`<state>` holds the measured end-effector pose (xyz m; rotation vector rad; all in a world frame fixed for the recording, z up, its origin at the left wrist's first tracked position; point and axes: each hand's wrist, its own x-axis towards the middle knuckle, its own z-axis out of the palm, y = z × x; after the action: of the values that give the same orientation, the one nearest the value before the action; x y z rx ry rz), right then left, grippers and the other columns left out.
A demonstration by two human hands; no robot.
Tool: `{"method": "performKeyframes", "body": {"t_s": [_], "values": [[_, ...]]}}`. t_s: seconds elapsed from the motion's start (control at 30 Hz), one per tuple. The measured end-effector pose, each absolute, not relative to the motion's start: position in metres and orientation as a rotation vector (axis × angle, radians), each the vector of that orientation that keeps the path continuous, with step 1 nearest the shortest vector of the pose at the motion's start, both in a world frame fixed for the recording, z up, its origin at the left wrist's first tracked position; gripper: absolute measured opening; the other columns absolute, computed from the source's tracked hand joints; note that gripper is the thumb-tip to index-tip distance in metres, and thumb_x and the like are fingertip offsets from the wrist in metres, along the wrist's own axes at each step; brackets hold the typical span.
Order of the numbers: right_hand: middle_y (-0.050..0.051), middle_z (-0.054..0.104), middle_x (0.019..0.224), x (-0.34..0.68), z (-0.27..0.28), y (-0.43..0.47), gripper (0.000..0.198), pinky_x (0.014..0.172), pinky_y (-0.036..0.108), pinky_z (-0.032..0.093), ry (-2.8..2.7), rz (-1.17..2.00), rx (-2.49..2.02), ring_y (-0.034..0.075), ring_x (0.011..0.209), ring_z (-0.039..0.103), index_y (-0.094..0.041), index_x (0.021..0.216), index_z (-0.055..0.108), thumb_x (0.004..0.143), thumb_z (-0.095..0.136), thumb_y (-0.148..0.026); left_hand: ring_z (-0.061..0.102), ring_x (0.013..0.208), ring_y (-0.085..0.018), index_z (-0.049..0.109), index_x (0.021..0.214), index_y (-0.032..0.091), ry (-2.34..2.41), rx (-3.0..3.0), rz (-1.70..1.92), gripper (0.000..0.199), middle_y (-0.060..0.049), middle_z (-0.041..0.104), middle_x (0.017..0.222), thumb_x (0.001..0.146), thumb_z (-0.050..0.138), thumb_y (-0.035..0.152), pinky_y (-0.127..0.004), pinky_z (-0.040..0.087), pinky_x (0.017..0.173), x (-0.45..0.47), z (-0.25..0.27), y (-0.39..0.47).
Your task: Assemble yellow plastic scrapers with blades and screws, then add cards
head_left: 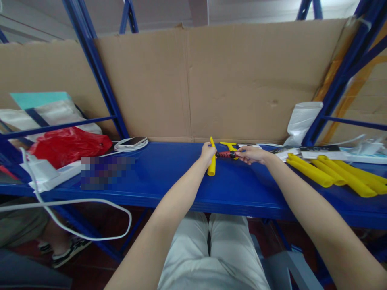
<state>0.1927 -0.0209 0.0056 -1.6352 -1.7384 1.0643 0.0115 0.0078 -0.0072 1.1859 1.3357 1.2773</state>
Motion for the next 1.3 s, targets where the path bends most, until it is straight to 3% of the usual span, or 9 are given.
{"method": "performKeyframes", "body": {"t_s": [0.27,0.47,0.57,0.7,0.8,0.93,1.03,1.3], "values": [[-0.003,0.052,0.058,0.189,0.008,-0.028,0.015,0.041,0.015,0.033,-1.849,1.122,-1.681,0.004,0.045,0.045,-0.018,0.091,0.051,0.083,0.059,-0.028,0.062,0.095,-0.019,0.062,0.103,0.011,1.248,1.278,1.345,0.046,-0.012,0.065,0.107,0.065,0.047,-0.01,-0.027,0.049,0.077,0.013,-0.012,0.014],[-0.003,0.053,0.054,0.194,0.012,-0.028,0.016,0.04,0.016,0.035,-1.823,1.123,-1.666,0.005,0.043,0.045,-0.017,0.089,0.056,0.075,0.063,-0.018,0.064,0.091,-0.02,0.064,0.102,0.007,1.235,1.257,1.345,0.043,-0.015,0.065,0.108,0.065,0.052,-0.011,-0.027,0.049,0.075,0.015,-0.013,0.011],[-0.002,0.054,0.053,0.201,0.011,-0.024,0.01,0.038,0.017,0.034,-1.753,0.99,-1.685,0.006,0.042,0.046,-0.017,0.078,0.059,0.07,0.065,-0.015,0.064,0.088,-0.019,0.067,0.097,0.009,1.239,1.243,1.354,0.041,-0.013,0.067,0.105,0.064,0.055,-0.01,-0.026,0.049,0.075,0.015,-0.014,0.01],[0.0,0.054,0.052,0.221,0.002,-0.006,0.006,0.035,0.019,0.029,-1.57,0.574,-1.821,0.007,0.038,0.043,-0.015,0.067,0.059,0.072,0.058,-0.012,0.064,0.087,-0.018,0.069,0.09,0.012,1.218,1.245,1.384,0.036,-0.01,0.068,0.1,0.061,0.06,-0.009,-0.026,0.049,0.076,0.017,-0.016,0.012],[0.005,0.057,0.054,0.239,-0.005,0.012,0.01,0.045,0.023,0.039,-1.513,0.26,-1.99,0.014,0.051,0.055,-0.013,0.069,0.063,0.072,0.055,-0.01,0.064,0.085,-0.017,0.069,0.087,0.012,1.195,1.264,1.389,0.036,-0.008,0.068,0.096,0.06,0.062,-0.009,-0.026,0.049,0.076,0.017,-0.018,0.014],[0.019,0.067,0.08,0.254,-0.005,0.031,0.017,0.068,0.03,0.047,-1.604,-0.018,-2.24,0.028,0.087,0.064,-0.007,0.08,0.068,0.074,0.054,-0.014,0.064,0.083,-0.016,0.07,0.087,0.013,1.204,1.302,1.382,0.036,-0.007,0.069,0.091,0.058,0.064,-0.008,-0.026,0.05,0.076,0.017,-0.02,0.015],[0.026,0.065,0.095,0.255,-0.003,0.042,0.026,0.075,0.031,0.047,-1.646,-0.032,-2.319,0.03,0.099,0.061,-0.002,0.091,0.067,0.078,0.053,-0.019,0.064,0.08,-0.016,0.07,0.089,0.011,1.195,1.3,1.395,0.036,-0.009,0.068,0.091,0.058,0.064,-0.008,-0.027,0.05,0.075,0.017,-0.02,0.016],[0.029,0.059,0.108,0.244,-0.011,0.059,0.038,0.086,0.039,0.046,-1.434,0.076,-2.328,0.033,0.109,0.055,-0.002,0.107,0.059,0.077,0.058,-0.024,0.063,0.079,-0.015,0.069,0.087,0.013,1.193,1.28,1.414,0.036,-0.005,0.068,0.087,0.059,0.061,-0.008,-0.026,0.05,0.074,0.017,-0.018,0.016]]}}
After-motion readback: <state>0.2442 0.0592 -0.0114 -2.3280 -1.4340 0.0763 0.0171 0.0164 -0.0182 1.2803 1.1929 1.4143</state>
